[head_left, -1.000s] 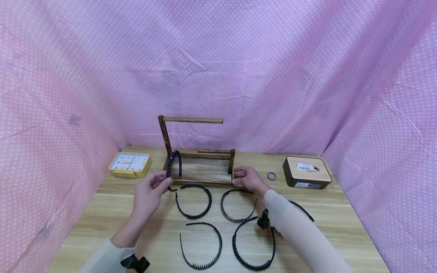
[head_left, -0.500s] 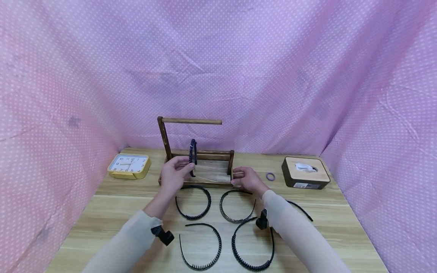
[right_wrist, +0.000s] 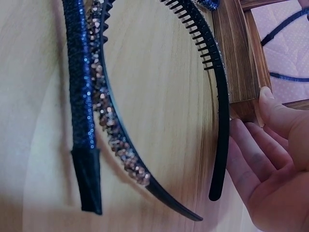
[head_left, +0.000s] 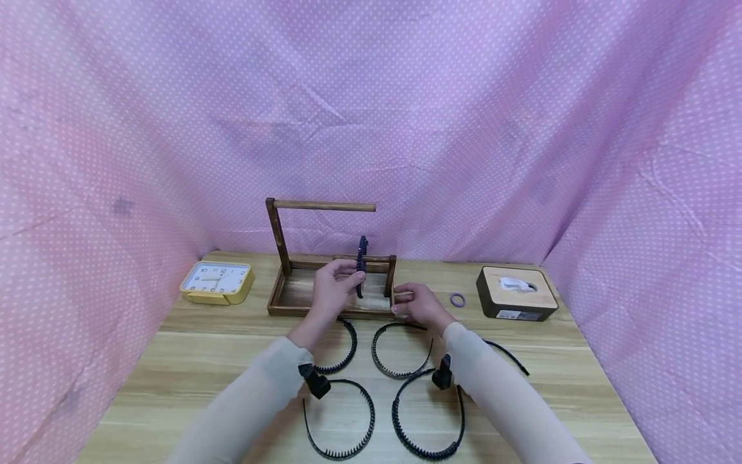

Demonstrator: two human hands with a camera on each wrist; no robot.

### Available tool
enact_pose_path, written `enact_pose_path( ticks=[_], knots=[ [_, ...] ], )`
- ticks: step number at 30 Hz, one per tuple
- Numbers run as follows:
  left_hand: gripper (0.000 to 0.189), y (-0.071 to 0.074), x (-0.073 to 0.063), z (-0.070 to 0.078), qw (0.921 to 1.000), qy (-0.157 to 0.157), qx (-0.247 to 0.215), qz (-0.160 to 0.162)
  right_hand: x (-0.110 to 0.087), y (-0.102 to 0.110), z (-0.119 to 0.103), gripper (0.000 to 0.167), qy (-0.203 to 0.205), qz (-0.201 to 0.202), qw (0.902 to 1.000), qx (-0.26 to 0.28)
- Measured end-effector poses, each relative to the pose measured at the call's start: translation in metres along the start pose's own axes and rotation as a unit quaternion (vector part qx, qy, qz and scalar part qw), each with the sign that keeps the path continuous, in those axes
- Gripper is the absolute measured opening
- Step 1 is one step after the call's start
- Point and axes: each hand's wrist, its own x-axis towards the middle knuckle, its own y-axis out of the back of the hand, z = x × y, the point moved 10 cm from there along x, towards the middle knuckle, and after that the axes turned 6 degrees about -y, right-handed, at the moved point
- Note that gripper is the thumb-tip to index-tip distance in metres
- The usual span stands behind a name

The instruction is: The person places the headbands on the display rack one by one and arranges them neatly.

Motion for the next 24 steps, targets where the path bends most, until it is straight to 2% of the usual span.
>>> enact_pose_path(
  ticks=[5,11,17,24],
  knots=[
    [0.022,-0.018,-0.001,-0.002,0.9997,-0.004,0.021,-0.014,0.001,0.0,0.0,0.051,-0.008,0.0,1.0,0.003],
    [0.023,-0.033,-0.001,-0.009,0.9986,-0.002,0.047,-0.023,0.001,0.001,0.001,0.05,-0.01,0.003,0.9999,0.002],
    [0.024,-0.04,0.0,-0.015,0.9986,-0.001,0.048,-0.024,0.001,0.001,0.001,0.051,-0.015,0.002,0.9999,0.007],
    [0.025,-0.042,-0.002,-0.02,0.9981,0.009,0.054,-0.03,0.002,0.001,0.001,0.05,-0.018,0.003,0.9998,0.007]
  ],
)
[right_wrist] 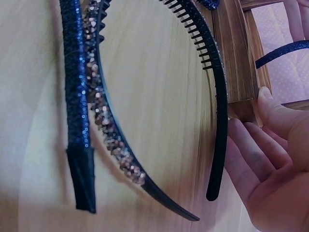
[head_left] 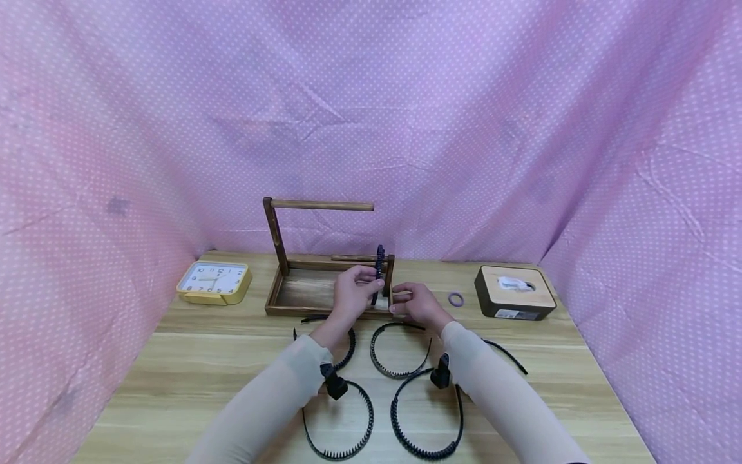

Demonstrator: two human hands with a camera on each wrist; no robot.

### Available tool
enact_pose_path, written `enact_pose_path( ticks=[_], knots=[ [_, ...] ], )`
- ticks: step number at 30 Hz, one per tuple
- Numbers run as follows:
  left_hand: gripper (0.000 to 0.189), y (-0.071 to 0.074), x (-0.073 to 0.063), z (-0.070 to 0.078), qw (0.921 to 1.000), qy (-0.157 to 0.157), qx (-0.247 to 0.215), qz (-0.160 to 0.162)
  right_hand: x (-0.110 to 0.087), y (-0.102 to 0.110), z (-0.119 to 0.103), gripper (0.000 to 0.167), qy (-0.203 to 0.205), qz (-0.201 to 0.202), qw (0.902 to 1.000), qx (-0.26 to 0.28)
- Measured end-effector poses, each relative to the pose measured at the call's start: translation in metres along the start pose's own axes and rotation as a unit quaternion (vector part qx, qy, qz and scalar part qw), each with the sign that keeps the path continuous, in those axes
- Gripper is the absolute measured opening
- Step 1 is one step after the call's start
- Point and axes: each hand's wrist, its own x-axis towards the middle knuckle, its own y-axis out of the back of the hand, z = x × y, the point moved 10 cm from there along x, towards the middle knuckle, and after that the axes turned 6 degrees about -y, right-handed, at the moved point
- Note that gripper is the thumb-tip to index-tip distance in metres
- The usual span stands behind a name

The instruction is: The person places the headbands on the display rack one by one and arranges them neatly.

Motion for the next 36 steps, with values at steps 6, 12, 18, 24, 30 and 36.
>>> enact_pose_path(
  ticks=[6,12,18,24,30,36],
  knots=[
    [0.027,-0.002,0.0,-0.003,0.9999,0.003,-0.014,-0.006,-0.001,-0.001,-0.001,0.051,0.003,-0.005,1.0,0.003],
    [0.027,-0.001,0.0,-0.003,0.9999,0.003,-0.014,-0.007,-0.001,-0.001,-0.001,0.051,0.003,-0.008,0.9999,0.006],
    [0.028,0.005,-0.003,-0.001,0.9997,-0.006,0.014,-0.02,-0.002,-0.001,-0.001,0.052,-0.001,-0.004,1.0,0.005],
    [0.027,0.027,-0.01,0.0,0.9981,-0.019,0.047,-0.034,-0.003,-0.002,-0.001,0.052,0.003,-0.006,1.0,-0.005],
    [0.025,0.051,-0.02,-0.003,0.9892,-0.028,0.093,-0.109,-0.003,-0.001,-0.001,0.052,0.01,-0.014,0.9998,-0.01],
    [0.019,0.066,-0.039,-0.01,0.9541,-0.081,0.19,-0.217,-0.001,-0.001,0.0,0.054,0.013,-0.016,0.9997,-0.01]
  ],
)
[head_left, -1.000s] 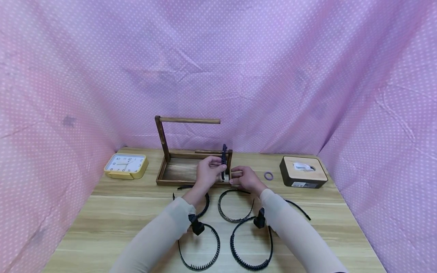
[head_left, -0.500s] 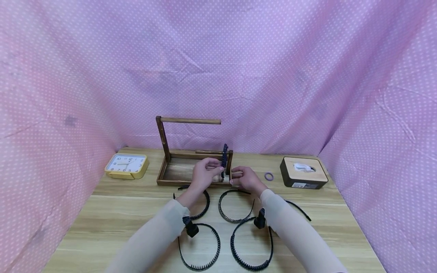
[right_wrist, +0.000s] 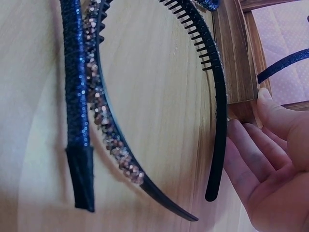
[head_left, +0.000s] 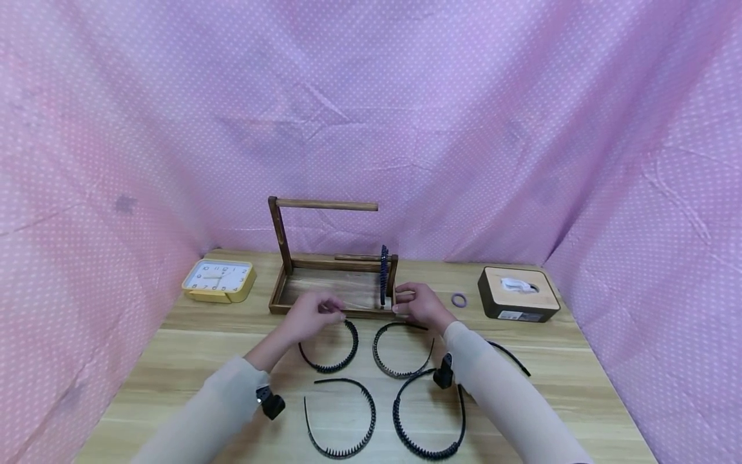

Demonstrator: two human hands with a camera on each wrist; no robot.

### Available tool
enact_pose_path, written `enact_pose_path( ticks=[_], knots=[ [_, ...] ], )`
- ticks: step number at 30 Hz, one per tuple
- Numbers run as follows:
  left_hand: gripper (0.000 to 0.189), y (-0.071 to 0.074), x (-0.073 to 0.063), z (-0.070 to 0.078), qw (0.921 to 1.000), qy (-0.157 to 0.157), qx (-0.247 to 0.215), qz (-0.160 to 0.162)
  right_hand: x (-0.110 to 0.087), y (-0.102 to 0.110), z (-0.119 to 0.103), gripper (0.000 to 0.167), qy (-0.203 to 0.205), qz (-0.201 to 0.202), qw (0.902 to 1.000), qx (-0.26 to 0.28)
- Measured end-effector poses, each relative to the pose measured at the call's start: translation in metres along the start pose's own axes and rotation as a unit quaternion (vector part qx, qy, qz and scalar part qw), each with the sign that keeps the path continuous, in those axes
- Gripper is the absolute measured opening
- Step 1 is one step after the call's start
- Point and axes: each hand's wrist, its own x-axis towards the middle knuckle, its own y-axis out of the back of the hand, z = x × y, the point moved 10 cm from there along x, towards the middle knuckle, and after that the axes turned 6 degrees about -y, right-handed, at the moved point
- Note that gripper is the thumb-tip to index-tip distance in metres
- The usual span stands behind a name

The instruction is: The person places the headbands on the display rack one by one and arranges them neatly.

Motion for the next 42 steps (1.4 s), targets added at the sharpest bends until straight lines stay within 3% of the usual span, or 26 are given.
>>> enact_pose_path(
  ticks=[5,10,21,28,34,42],
  knots=[
    [0.022,-0.015,-0.024,-0.012,0.9953,-0.005,0.053,-0.08,-0.001,0.001,-0.002,0.054,-0.001,0.002,1.0,-0.003],
    [0.023,-0.031,-0.045,-0.02,0.989,0.004,0.078,-0.126,-0.001,0.002,-0.001,0.054,0.003,0.007,0.9999,-0.012],
    [0.023,-0.04,-0.064,-0.025,0.9811,0.001,0.122,-0.15,-0.003,0.003,-0.002,0.051,0.012,0.019,0.9995,-0.021],
    [0.017,-0.043,-0.073,-0.021,0.978,-0.021,0.132,-0.16,-0.002,0.001,-0.002,0.053,0.014,0.011,0.9995,-0.028],
    [0.016,-0.044,-0.075,-0.02,0.9759,-0.027,0.142,-0.163,-0.001,0.002,-0.001,0.052,0.01,0.014,0.9996,-0.021],
    [0.014,-0.049,-0.073,-0.017,0.9674,-0.038,0.181,-0.173,-0.002,-0.001,-0.001,0.051,0.009,0.011,0.9998,-0.01]
  ],
)
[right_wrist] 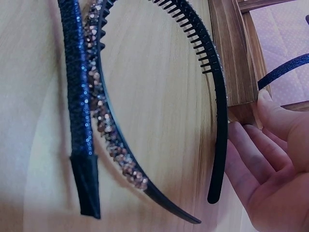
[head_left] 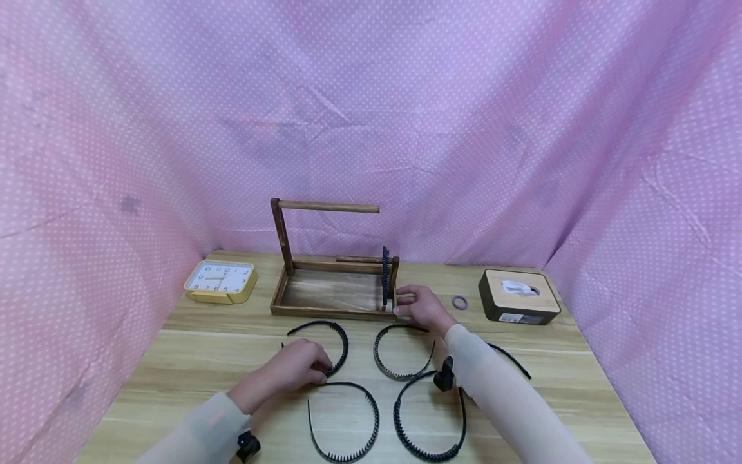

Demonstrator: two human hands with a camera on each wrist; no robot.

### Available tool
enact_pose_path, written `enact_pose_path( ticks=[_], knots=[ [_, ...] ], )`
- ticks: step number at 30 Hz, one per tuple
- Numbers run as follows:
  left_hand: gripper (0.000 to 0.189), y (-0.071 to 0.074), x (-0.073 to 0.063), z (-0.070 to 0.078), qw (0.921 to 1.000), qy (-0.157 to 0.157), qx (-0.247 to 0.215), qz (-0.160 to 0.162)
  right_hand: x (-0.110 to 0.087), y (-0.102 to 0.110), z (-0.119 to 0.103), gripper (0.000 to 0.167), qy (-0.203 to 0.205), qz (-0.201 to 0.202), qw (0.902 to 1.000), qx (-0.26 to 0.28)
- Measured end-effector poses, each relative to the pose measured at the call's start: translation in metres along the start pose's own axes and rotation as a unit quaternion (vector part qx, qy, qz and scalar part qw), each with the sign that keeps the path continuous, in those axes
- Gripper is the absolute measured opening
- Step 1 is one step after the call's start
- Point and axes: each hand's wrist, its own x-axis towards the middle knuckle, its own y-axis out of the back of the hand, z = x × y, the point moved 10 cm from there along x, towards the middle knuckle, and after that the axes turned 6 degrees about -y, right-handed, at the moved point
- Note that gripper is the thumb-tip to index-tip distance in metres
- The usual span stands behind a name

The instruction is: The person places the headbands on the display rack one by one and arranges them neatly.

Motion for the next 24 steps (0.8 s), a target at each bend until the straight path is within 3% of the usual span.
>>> enact_pose_path(
  ticks=[8,16,20,24],
  knots=[
    [0.007,0.011,-0.002,0.008,0.9983,-0.013,0.049,0.029,0.001,-0.002,0.002,0.051,-0.004,0.002,1.0,0.001],
    [0.008,0.038,-0.01,0.016,0.995,-0.008,0.07,0.07,0.001,0.0,0.001,0.052,-0.002,0.007,1.0,-0.007],
    [0.013,0.055,-0.016,0.015,0.9917,0.019,0.061,0.111,0.001,0.0,0.001,0.052,-0.002,0.006,1.0,-0.004],
    [0.019,0.072,-0.025,0.011,0.9868,0.056,0.021,0.151,0.001,0.0,0.001,0.052,-0.004,0.003,1.0,0.001]
  ],
)
